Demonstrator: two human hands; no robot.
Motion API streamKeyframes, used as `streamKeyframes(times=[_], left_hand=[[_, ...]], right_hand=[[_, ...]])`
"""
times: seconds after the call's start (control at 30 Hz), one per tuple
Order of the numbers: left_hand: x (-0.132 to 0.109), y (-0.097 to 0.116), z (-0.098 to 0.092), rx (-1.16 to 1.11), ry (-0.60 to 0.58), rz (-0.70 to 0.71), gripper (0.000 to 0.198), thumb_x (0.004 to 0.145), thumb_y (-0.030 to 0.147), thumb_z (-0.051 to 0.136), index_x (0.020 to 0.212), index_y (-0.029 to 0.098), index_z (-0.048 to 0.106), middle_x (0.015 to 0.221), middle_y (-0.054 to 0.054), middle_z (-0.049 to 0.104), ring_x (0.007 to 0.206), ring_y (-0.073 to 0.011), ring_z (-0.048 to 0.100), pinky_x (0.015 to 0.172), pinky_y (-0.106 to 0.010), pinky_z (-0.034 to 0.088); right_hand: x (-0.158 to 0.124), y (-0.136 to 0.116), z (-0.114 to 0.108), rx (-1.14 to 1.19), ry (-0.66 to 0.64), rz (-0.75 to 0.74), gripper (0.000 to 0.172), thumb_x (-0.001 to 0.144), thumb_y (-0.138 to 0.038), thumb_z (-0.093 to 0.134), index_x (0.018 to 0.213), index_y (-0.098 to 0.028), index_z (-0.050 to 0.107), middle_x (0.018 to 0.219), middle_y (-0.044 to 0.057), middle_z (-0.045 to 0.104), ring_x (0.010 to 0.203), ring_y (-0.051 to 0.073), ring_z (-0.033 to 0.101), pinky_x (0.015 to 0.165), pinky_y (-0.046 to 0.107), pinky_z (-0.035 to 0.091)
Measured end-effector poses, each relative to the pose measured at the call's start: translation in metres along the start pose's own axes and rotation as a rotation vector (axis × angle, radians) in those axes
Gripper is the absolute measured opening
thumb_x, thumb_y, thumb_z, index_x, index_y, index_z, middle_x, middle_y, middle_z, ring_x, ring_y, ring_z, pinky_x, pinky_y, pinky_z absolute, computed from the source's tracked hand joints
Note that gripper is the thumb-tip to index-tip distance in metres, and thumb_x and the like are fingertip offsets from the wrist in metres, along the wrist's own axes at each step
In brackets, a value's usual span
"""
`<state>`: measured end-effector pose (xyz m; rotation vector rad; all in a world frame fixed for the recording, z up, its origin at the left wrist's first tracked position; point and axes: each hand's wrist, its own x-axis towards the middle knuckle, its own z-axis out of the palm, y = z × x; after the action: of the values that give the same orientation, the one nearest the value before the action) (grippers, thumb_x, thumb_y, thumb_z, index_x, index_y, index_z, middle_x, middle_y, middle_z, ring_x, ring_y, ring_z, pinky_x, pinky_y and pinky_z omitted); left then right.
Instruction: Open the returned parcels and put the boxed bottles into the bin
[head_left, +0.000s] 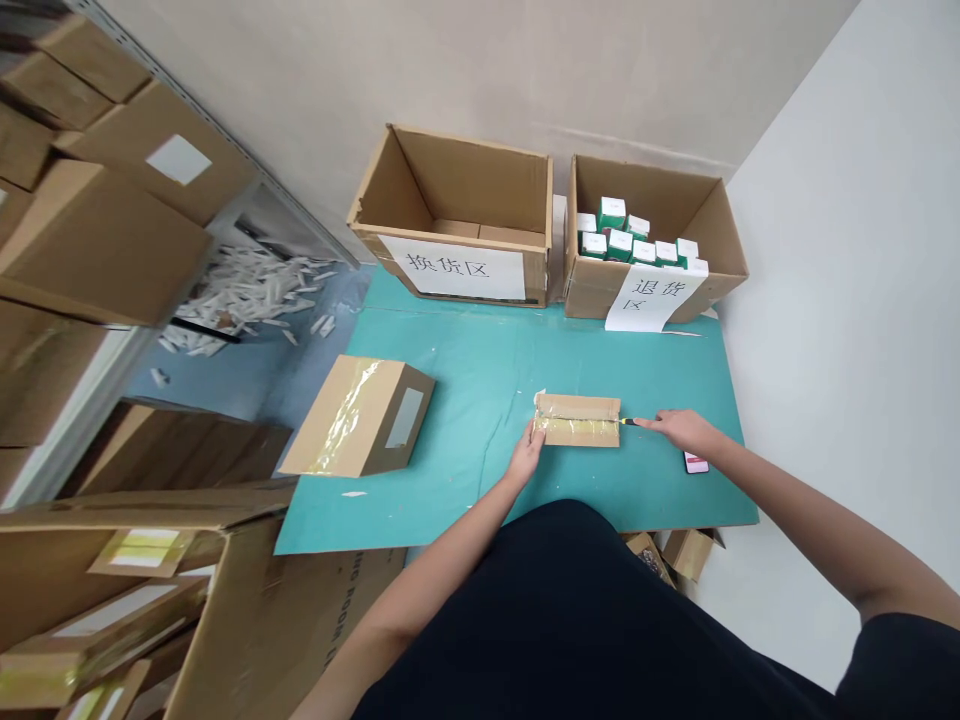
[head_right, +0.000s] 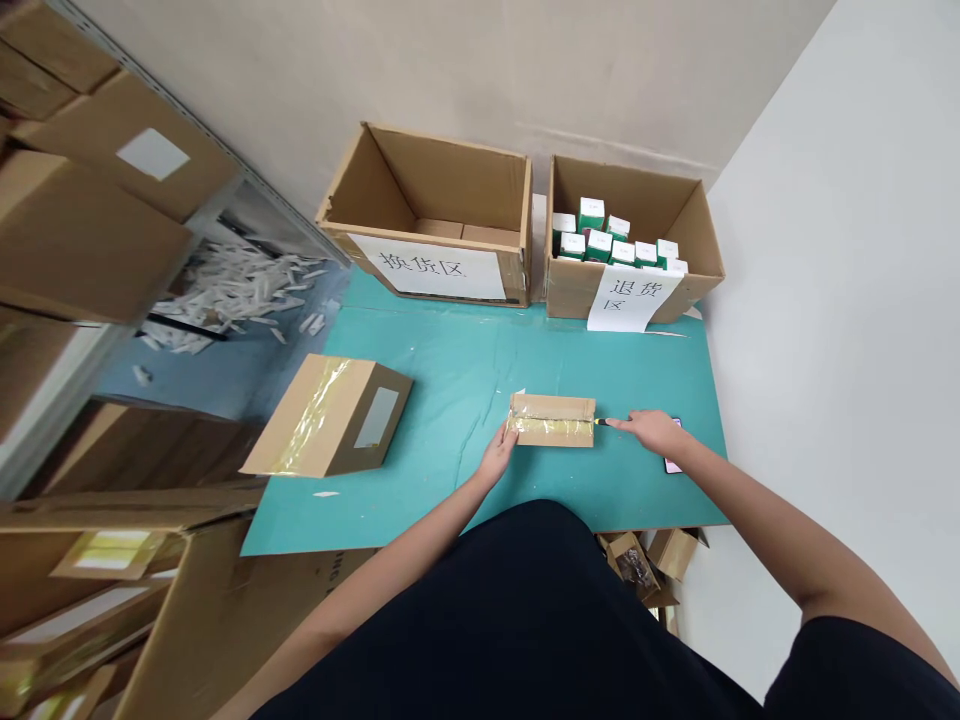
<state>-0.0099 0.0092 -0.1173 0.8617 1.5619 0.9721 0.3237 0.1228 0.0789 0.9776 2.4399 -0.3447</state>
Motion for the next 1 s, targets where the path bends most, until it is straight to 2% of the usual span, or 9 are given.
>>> streamKeyframes(times=[0.13,0.3,0.37,0.43,0.5,0.6,0.73,0.87,1.0], left_hand=[[0.000,0.001,-0.002,0.001,-0.002,-0.022,0.061,0.095,0.056,0.053,0.146,0.022,0.050,0.148,-0.009,0.056,0.143,-0.0285,0.046,0.123,-0.043,0.029],[0.001,0.002,-0.006,0.018,0.013,-0.064,0.064,0.095,0.056,0.052,0.148,0.021,0.047,0.153,-0.010,0.051,0.146,-0.0301,0.041,0.123,-0.045,0.029],[0.002,0.002,-0.008,0.034,0.006,-0.079,0.068,0.094,0.055,0.054,0.151,0.020,0.043,0.157,-0.012,0.046,0.148,-0.0307,0.038,0.124,-0.045,0.027],[0.002,0.002,-0.010,0.059,-0.014,-0.074,0.072,0.093,0.054,0.055,0.155,0.020,0.037,0.160,-0.012,0.041,0.150,-0.0301,0.034,0.124,-0.043,0.026],[0.001,0.003,-0.012,0.099,-0.036,-0.041,0.076,0.094,0.053,0.055,0.157,0.021,0.030,0.162,-0.012,0.037,0.151,-0.0290,0.031,0.124,-0.042,0.025],[0.003,0.010,-0.020,0.253,-0.056,0.067,0.084,0.091,0.054,0.057,0.160,0.019,0.023,0.166,-0.014,0.026,0.154,-0.0304,0.024,0.125,-0.045,0.023],[0.011,0.033,-0.033,0.583,-0.146,0.301,0.095,0.080,0.052,0.072,0.158,0.019,0.029,0.169,-0.017,0.017,0.156,-0.0368,0.012,0.125,-0.053,0.016],[0.025,0.058,-0.035,0.784,-0.323,0.481,0.096,0.071,0.048,0.082,0.153,0.025,0.039,0.168,-0.014,0.023,0.156,-0.0371,0.006,0.126,-0.054,0.004],[0.042,0.071,-0.029,0.876,-0.435,0.513,0.102,0.065,0.048,0.086,0.152,0.026,0.040,0.166,-0.015,0.027,0.156,-0.0382,0.012,0.125,-0.056,-0.002]], right_hand=[[-0.011,0.005,0.004,-0.002,0.008,0.029,0.066,0.094,-0.008,0.045,0.148,-0.045,0.047,0.093,0.004,0.067,0.072,0.017,0.061,0.064,0.024,0.037],[-0.036,0.033,0.032,-0.025,-0.059,0.122,0.066,0.088,-0.003,0.049,0.144,-0.036,0.056,0.091,0.008,0.070,0.070,0.017,0.063,0.061,0.023,0.037],[-0.051,0.043,0.046,0.063,-0.074,0.201,0.058,0.091,-0.009,0.049,0.143,-0.034,0.058,0.093,0.008,0.072,0.075,0.019,0.066,0.062,0.023,0.041],[-0.063,0.044,0.059,0.241,0.019,0.296,0.054,0.095,-0.017,0.047,0.146,-0.035,0.054,0.107,0.008,0.074,0.086,0.022,0.069,0.066,0.025,0.046],[-0.066,0.035,0.071,0.480,0.118,0.392,0.054,0.096,-0.022,0.047,0.149,-0.035,0.050,0.113,0.006,0.074,0.088,0.021,0.069,0.069,0.027,0.050],[-0.054,0.010,0.089,0.867,0.167,0.513,0.057,0.094,-0.026,0.047,0.151,-0.031,0.047,0.099,0.003,0.075,0.068,0.017,0.066,0.060,0.026,0.051],[-0.028,-0.023,0.112,1.274,0.263,0.630,0.064,0.093,-0.035,0.047,0.156,-0.026,0.039,0.093,0.002,0.072,0.059,0.013,0.062,0.047,0.022,0.046],[-0.008,-0.052,0.127,1.553,0.387,0.626,0.077,0.086,-0.051,0.058,0.155,-0.022,0.040,0.091,0.004,0.071,0.060,0.014,0.061,0.046,0.023,0.047],[0.005,-0.073,0.134,1.716,0.442,0.599,0.085,0.079,-0.056,0.065,0.154,-0.022,0.042,0.090,0.004,0.071,0.061,0.013,0.060,0.046,0.023,0.047]])
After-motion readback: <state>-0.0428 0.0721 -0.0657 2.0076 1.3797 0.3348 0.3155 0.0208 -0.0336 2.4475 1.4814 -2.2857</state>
